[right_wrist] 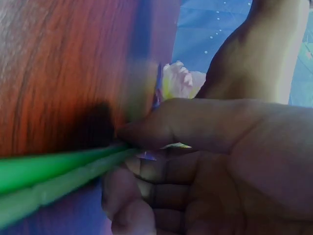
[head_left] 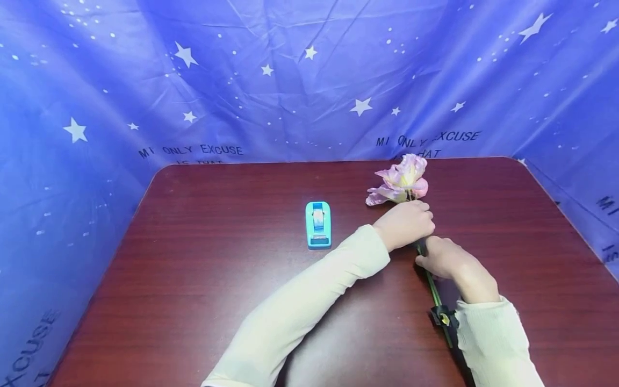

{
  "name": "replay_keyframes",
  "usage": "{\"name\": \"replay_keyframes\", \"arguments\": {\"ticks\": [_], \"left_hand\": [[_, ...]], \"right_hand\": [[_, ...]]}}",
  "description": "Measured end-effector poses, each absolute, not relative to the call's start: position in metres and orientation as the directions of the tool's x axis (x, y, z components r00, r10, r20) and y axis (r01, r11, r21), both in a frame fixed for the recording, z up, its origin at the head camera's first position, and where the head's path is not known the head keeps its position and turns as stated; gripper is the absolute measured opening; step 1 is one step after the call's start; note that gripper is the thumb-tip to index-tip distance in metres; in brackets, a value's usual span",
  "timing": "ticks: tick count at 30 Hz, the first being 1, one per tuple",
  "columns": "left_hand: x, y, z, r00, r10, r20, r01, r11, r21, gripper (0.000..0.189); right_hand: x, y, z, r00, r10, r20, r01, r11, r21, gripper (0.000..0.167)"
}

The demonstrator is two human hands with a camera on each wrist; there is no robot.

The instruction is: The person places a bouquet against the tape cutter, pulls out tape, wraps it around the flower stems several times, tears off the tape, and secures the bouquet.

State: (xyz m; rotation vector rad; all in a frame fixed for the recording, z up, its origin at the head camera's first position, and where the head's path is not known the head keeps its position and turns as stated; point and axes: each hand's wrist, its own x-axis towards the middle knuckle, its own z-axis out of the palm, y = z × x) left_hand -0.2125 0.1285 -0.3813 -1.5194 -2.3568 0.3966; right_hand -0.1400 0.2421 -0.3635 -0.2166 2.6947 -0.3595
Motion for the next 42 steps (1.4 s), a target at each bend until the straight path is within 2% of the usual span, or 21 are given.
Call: {"name": "replay_keyframes", "arguments": {"ticks": [7, 10, 14, 21, 25, 28, 31, 38, 42], "left_hand": [[-0.211, 0.112, -0.371, -0.323, 0.894, 0.310, 0.773, 0.438, -0.459, 0.044], [-0.208, 0.105, -0.366, -0.324, 0.879, 0.351, 0.768, 0.461, -0.445, 0.044], [-0.201, 0.095, -0.360, -0.362, 0.856, 0.369, 0.749, 0.503, -0.432, 0.038], [-0.182, 0.067, -0.343, -0.441, 0.782, 0.441, 0.628, 0.620, -0.471, 0.033], [-0.173, 0.044, -0.340, -0.486, 0.717, 0.499, 0.600, 0.689, -0.407, 0.024], [-0.166, 0.023, -0.340, -0.498, 0.680, 0.539, 0.606, 0.717, -0.344, 0.020], [-0.161, 0.003, -0.340, -0.476, 0.665, 0.575, 0.614, 0.720, -0.324, 0.018], [-0.154, -0.034, -0.346, -0.370, 0.635, 0.678, 0.636, 0.705, -0.314, 0.015], [-0.150, -0.059, -0.352, -0.375, 0.601, 0.706, 0.662, 0.707, -0.249, 0.016]], "right_hand": [[-0.140, 0.243, -0.356, -0.937, -0.174, -0.302, -0.100, 0.964, -0.248, 0.030], [-0.139, 0.244, -0.353, -0.951, -0.178, -0.251, -0.110, 0.958, -0.263, 0.031], [-0.137, 0.245, -0.348, -0.968, -0.183, -0.174, -0.127, 0.949, -0.290, 0.028], [-0.135, 0.237, -0.342, -0.976, -0.212, 0.056, -0.219, 0.933, -0.286, 0.020], [-0.133, 0.225, -0.339, -0.957, -0.250, 0.144, -0.283, 0.911, -0.300, 0.017], [-0.131, 0.212, -0.335, -0.949, -0.274, 0.158, -0.312, 0.896, -0.316, 0.019], [-0.132, 0.198, -0.334, -0.941, -0.299, 0.157, -0.335, 0.882, -0.330, 0.020], [-0.134, 0.175, -0.337, -0.926, -0.346, 0.153, -0.378, 0.855, -0.354, 0.017], [-0.137, 0.161, -0.339, -0.909, -0.388, 0.154, -0.417, 0.831, -0.369, 0.016]]}}
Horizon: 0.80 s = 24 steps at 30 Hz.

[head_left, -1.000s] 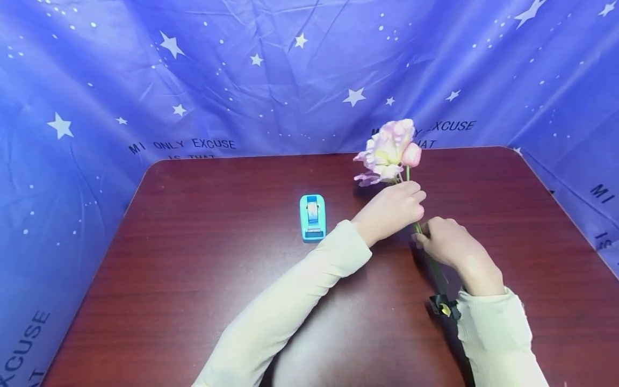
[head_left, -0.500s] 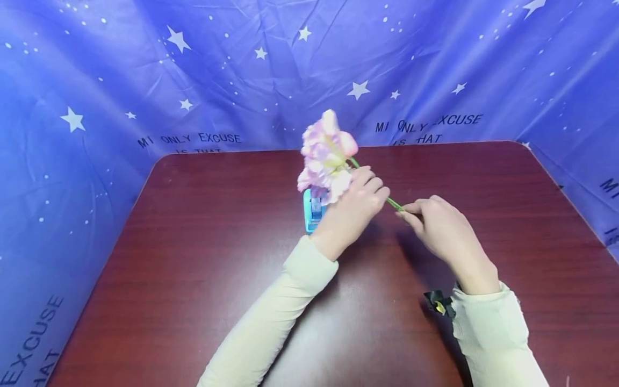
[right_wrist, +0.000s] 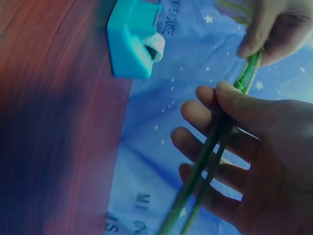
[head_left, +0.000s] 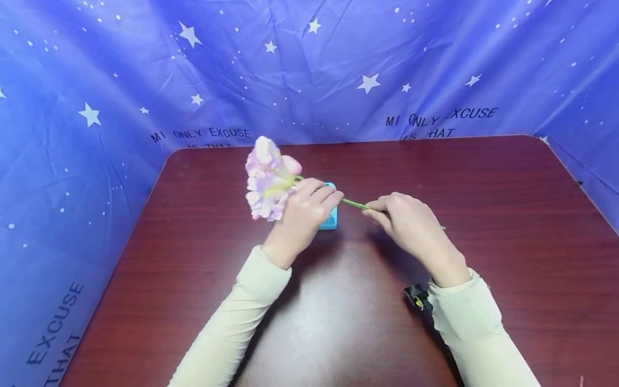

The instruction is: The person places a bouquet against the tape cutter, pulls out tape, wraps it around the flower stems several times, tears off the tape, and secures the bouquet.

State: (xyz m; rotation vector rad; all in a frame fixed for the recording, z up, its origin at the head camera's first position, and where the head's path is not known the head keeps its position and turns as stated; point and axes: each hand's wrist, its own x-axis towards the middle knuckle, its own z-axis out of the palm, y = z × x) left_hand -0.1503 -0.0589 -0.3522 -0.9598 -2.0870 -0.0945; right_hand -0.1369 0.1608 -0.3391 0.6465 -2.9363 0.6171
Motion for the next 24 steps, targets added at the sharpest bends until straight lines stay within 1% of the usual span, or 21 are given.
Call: {"name": "replay_keyframes", "arguments": {"ticks": [4, 9, 12, 17, 24], "left_hand": [[-0.148, -0.080, -0.360, -0.387, 0.593, 0.707, 0.673, 0.705, -0.223, 0.018], [-0.146, -0.092, -0.368, -0.380, 0.603, 0.701, 0.671, 0.701, -0.240, 0.019], [-0.145, -0.095, -0.370, -0.386, 0.604, 0.697, 0.670, 0.703, -0.239, 0.019], [-0.144, -0.099, -0.373, -0.400, 0.615, 0.679, 0.669, 0.702, -0.242, 0.013], [-0.142, -0.103, -0.380, -0.435, 0.612, 0.660, 0.673, 0.708, -0.213, 0.014]], "right_hand": [[-0.140, 0.152, -0.340, -0.888, -0.443, 0.125, -0.454, 0.795, -0.402, 0.016], [-0.141, 0.151, -0.341, -0.869, -0.482, 0.113, -0.480, 0.765, -0.429, 0.016], [-0.141, 0.152, -0.342, -0.863, -0.491, 0.118, -0.490, 0.758, -0.431, 0.017], [-0.143, 0.153, -0.345, -0.860, -0.500, 0.105, -0.492, 0.755, -0.434, 0.018], [-0.145, 0.154, -0.346, -0.860, -0.506, 0.069, -0.479, 0.752, -0.453, 0.019]]}}
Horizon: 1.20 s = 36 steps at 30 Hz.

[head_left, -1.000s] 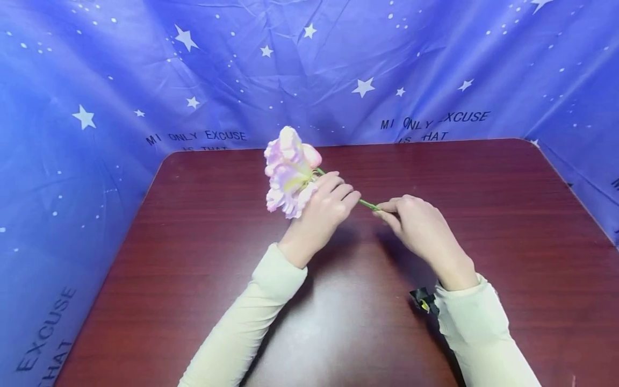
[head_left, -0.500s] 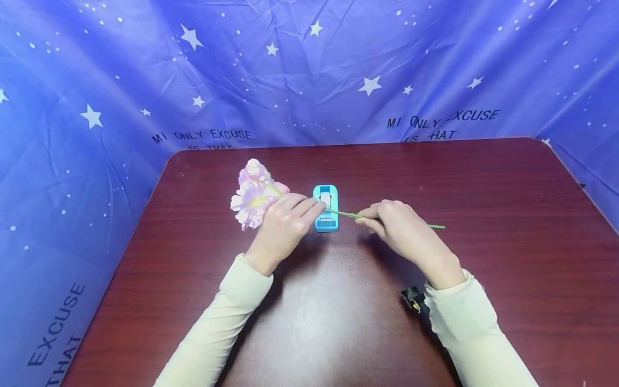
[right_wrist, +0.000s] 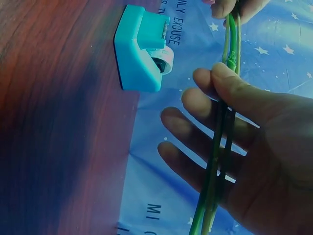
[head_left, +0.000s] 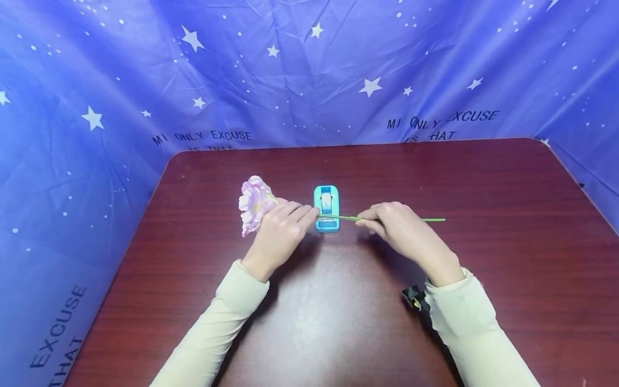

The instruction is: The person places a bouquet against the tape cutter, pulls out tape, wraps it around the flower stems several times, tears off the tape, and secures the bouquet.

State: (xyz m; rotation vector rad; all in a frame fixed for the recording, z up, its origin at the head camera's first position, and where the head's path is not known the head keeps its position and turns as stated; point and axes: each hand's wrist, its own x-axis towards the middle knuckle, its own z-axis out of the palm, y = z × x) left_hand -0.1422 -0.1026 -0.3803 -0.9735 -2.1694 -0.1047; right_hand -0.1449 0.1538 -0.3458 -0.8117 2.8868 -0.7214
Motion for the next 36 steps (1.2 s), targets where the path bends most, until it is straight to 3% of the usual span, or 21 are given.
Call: {"name": "replay_keyframes", "arguments": {"ticks": [4, 11, 21, 36], "left_hand": [[-0.143, -0.102, -0.382, -0.458, 0.600, 0.656, 0.683, 0.710, -0.172, 0.004], [-0.144, -0.102, -0.386, -0.520, 0.591, 0.617, 0.678, 0.725, -0.123, 0.011], [-0.144, -0.104, -0.388, -0.643, 0.610, 0.463, 0.641, 0.759, -0.109, 0.015], [-0.144, -0.102, -0.392, -0.672, 0.624, 0.399, 0.648, 0.756, -0.092, 0.019]], "right_hand": [[-0.146, 0.156, -0.348, -0.862, -0.505, 0.038, -0.462, 0.753, -0.468, 0.019], [-0.153, 0.159, -0.359, -0.845, -0.535, -0.013, -0.466, 0.748, -0.473, 0.015], [-0.156, 0.163, -0.368, -0.834, -0.550, -0.045, -0.475, 0.756, -0.451, 0.013], [-0.160, 0.163, -0.371, -0.786, -0.606, -0.123, -0.483, 0.727, -0.488, 0.023]]}}
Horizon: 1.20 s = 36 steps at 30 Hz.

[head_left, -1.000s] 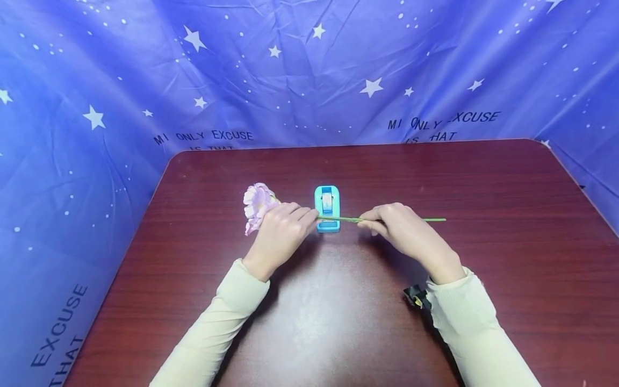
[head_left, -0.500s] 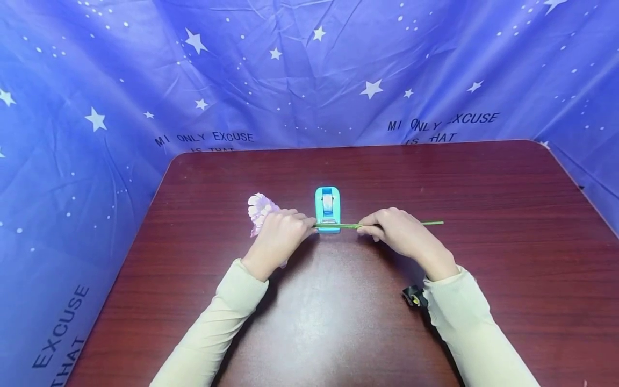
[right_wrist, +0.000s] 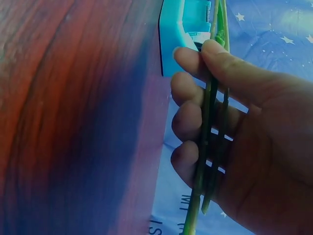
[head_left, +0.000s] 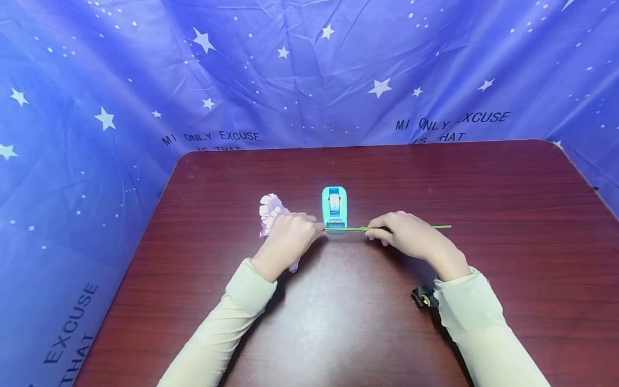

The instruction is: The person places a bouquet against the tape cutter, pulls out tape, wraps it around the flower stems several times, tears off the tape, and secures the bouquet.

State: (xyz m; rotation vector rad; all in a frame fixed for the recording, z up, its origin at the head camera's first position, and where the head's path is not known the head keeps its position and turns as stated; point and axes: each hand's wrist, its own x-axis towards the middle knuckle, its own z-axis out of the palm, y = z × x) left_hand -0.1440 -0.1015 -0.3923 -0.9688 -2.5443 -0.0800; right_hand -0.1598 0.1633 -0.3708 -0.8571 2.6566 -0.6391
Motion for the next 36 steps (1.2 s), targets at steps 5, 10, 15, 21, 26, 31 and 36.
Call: {"name": "replay_keyframes", "arguments": {"ticks": [5, 10, 15, 21, 26, 31, 36], "left_hand": [[-0.142, -0.100, -0.394, -0.673, 0.626, 0.394, 0.642, 0.759, -0.109, 0.017], [-0.142, -0.099, -0.395, -0.670, 0.627, 0.398, 0.645, 0.757, -0.107, 0.015], [-0.144, -0.100, -0.395, -0.668, 0.624, 0.407, 0.644, 0.758, -0.105, 0.015], [-0.145, -0.102, -0.395, -0.675, 0.619, 0.401, 0.642, 0.761, -0.095, 0.016], [-0.145, -0.102, -0.395, -0.677, 0.622, 0.393, 0.649, 0.757, -0.080, 0.017], [-0.145, -0.102, -0.395, -0.675, 0.630, 0.385, 0.656, 0.751, -0.080, 0.017], [-0.146, -0.101, -0.394, -0.669, 0.639, 0.378, 0.656, 0.748, -0.104, 0.015]], "right_hand": [[-0.159, 0.162, -0.373, -0.794, -0.595, -0.121, -0.488, 0.744, -0.456, 0.021], [-0.157, 0.158, -0.374, -0.808, -0.584, -0.082, -0.507, 0.759, -0.409, 0.017], [-0.155, 0.154, -0.372, -0.808, -0.589, -0.026, -0.539, 0.756, -0.373, 0.012], [-0.155, 0.146, -0.369, -0.834, -0.550, -0.033, -0.492, 0.770, -0.407, 0.024], [-0.161, 0.132, -0.368, -0.864, -0.502, -0.018, -0.452, 0.793, -0.408, 0.027], [-0.166, 0.117, -0.369, -0.885, -0.465, -0.001, -0.428, 0.815, -0.390, 0.025], [-0.169, 0.108, -0.370, -0.896, -0.444, 0.008, -0.403, 0.806, -0.433, 0.021]]}}
